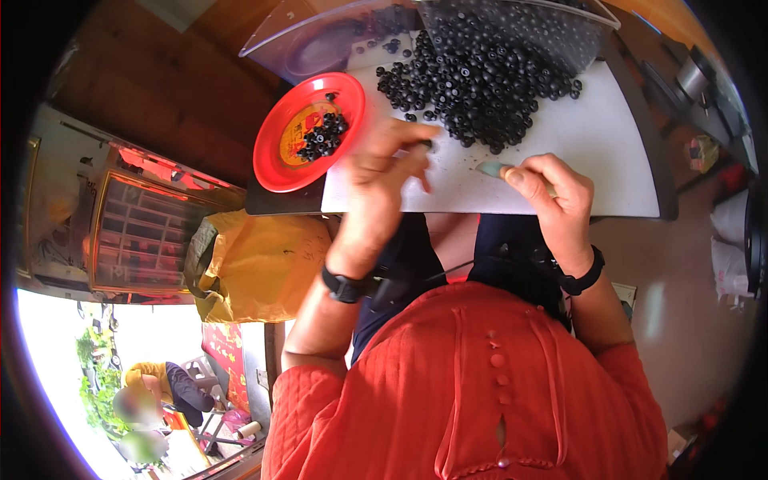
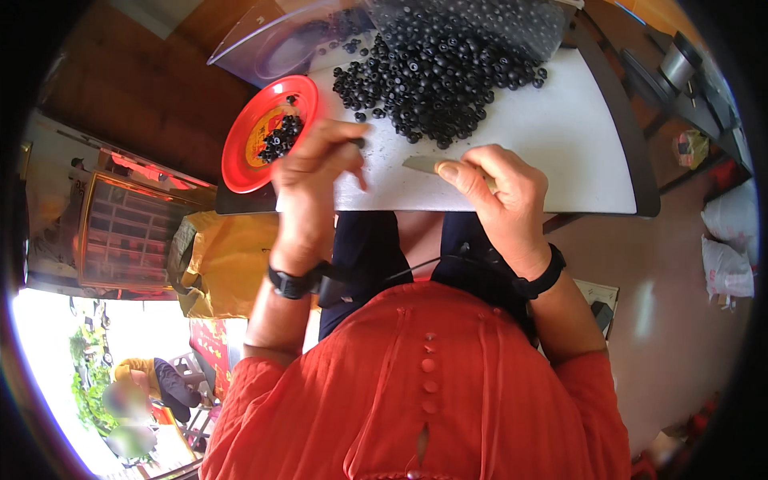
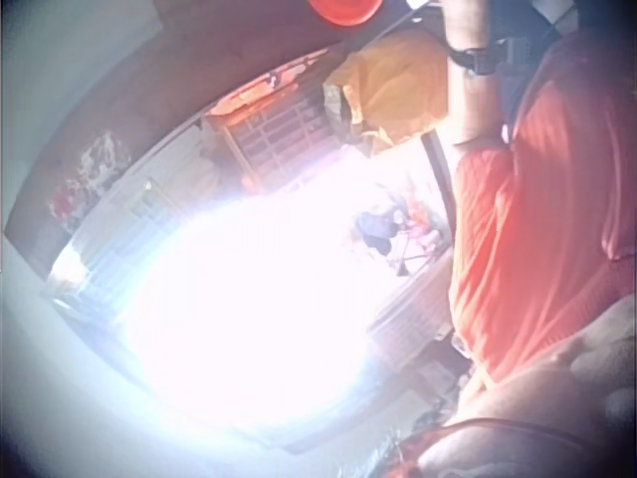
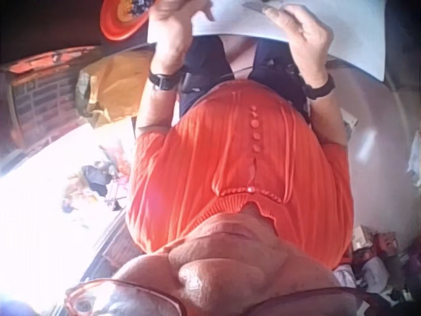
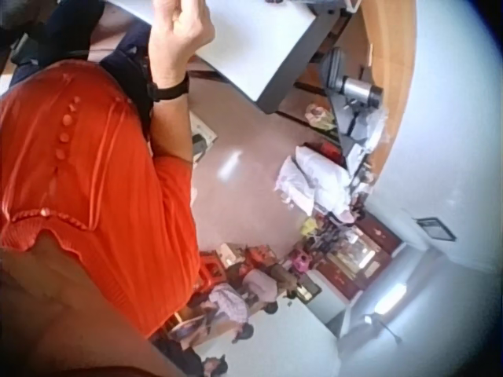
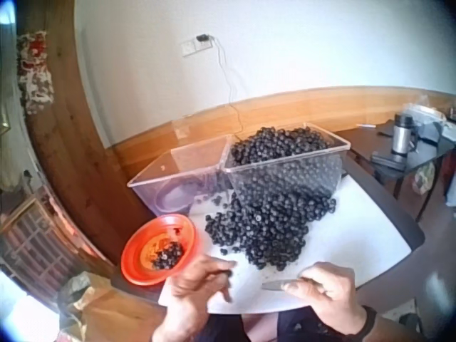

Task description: Cutting and sorting dark berry-like seeds or pods on a table.

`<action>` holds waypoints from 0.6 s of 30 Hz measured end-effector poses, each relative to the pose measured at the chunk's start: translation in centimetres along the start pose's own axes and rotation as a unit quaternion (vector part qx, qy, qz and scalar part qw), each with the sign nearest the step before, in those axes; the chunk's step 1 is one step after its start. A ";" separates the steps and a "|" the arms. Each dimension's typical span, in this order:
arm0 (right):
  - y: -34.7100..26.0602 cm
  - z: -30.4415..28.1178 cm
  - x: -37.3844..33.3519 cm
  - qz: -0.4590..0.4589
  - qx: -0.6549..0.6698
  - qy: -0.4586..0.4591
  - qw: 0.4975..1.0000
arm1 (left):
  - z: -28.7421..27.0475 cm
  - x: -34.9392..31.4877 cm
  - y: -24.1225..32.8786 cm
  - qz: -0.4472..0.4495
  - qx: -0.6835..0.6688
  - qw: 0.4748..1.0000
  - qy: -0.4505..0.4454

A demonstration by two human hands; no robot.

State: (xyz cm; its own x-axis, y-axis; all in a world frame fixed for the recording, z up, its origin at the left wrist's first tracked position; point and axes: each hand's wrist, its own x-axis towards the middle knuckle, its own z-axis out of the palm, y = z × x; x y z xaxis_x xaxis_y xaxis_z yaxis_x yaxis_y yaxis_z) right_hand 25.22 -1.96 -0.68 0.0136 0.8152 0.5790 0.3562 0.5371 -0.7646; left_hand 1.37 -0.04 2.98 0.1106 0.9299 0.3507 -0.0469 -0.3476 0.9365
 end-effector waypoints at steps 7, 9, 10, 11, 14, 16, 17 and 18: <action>-0.6 -0.3 0.7 0.008 0.097 0.044 0.994 | -10.1 4.0 0.6 0.083 0.330 0.936 0.087; -0.2 -0.5 0.7 0.012 0.081 0.043 0.996 | -10.3 4.0 -0.6 0.136 0.451 0.879 0.076; -0.2 -0.6 0.7 0.009 0.086 0.045 0.995 | -9.7 4.1 -0.6 0.186 0.561 0.804 0.069; -0.1 -0.6 0.7 0.007 0.090 0.047 0.995 | -8.5 4.1 -1.1 0.210 0.544 0.810 0.071; 0.1 -0.3 0.6 -0.003 0.086 0.060 0.994 | -4.0 3.4 -2.0 0.167 0.453 0.876 0.002; 0.4 -0.2 0.6 -0.001 0.088 0.062 0.994 | -0.7 3.1 -2.5 0.180 0.437 0.880 -0.042; 0.5 -0.1 0.5 0.001 0.094 0.062 0.994 | 0.6 3.2 -2.7 0.209 0.448 0.867 -0.059; 0.6 0.0 0.5 0.001 0.092 0.062 0.994 | 1.6 3.3 -3.0 0.232 0.472 0.848 -0.056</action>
State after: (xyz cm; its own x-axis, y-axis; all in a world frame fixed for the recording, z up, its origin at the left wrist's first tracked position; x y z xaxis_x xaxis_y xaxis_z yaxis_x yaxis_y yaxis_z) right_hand 25.43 -1.23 -0.83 0.1336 0.7899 0.5985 0.1791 0.5747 -0.7985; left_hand 3.51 3.86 1.35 0.3935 0.6672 0.6325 0.6998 -0.6636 0.2646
